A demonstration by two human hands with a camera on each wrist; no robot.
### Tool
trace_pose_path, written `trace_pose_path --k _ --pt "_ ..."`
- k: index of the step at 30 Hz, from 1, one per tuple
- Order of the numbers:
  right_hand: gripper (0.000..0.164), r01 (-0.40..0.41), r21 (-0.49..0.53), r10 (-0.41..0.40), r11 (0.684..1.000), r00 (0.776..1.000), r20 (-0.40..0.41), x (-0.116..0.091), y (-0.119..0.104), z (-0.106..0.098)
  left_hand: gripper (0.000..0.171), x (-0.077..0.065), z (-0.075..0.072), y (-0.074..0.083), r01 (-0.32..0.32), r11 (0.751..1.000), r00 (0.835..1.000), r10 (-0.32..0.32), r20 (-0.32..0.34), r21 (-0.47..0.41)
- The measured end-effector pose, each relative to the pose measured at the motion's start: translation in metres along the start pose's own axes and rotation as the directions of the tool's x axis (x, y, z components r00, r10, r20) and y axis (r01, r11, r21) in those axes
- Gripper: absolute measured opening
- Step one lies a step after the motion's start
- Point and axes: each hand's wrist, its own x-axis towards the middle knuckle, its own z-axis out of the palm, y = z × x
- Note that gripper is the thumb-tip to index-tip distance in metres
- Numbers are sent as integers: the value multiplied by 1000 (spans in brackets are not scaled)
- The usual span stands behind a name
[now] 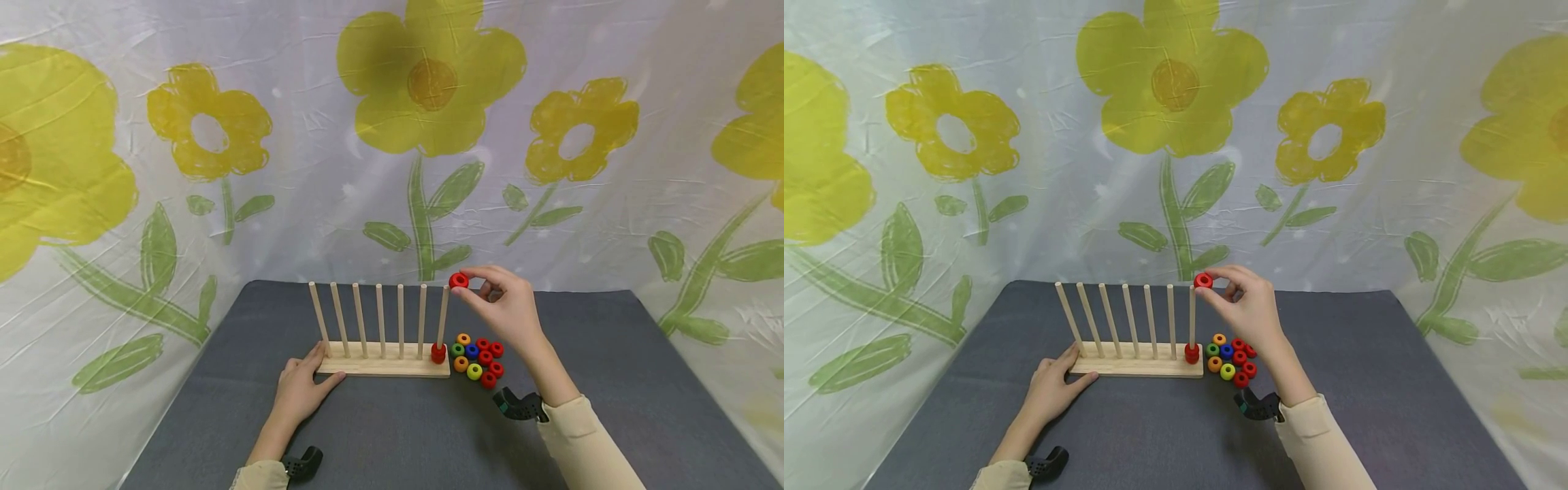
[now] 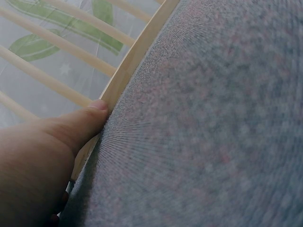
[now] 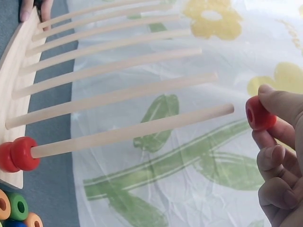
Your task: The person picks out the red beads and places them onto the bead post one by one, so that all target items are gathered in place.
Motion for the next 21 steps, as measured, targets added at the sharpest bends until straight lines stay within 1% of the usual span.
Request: trace_pose_path --k 15,21 --pt "28 -4 -4 4 1000 1000 11 2 1 -1 87 1 1 -1 3 1000 1000 -3 -2 6" --pt "28 -4 -12 4 1000 1000 22 2 -1 0 87 0 2 0 3 1000 1000 -2 -15 8"
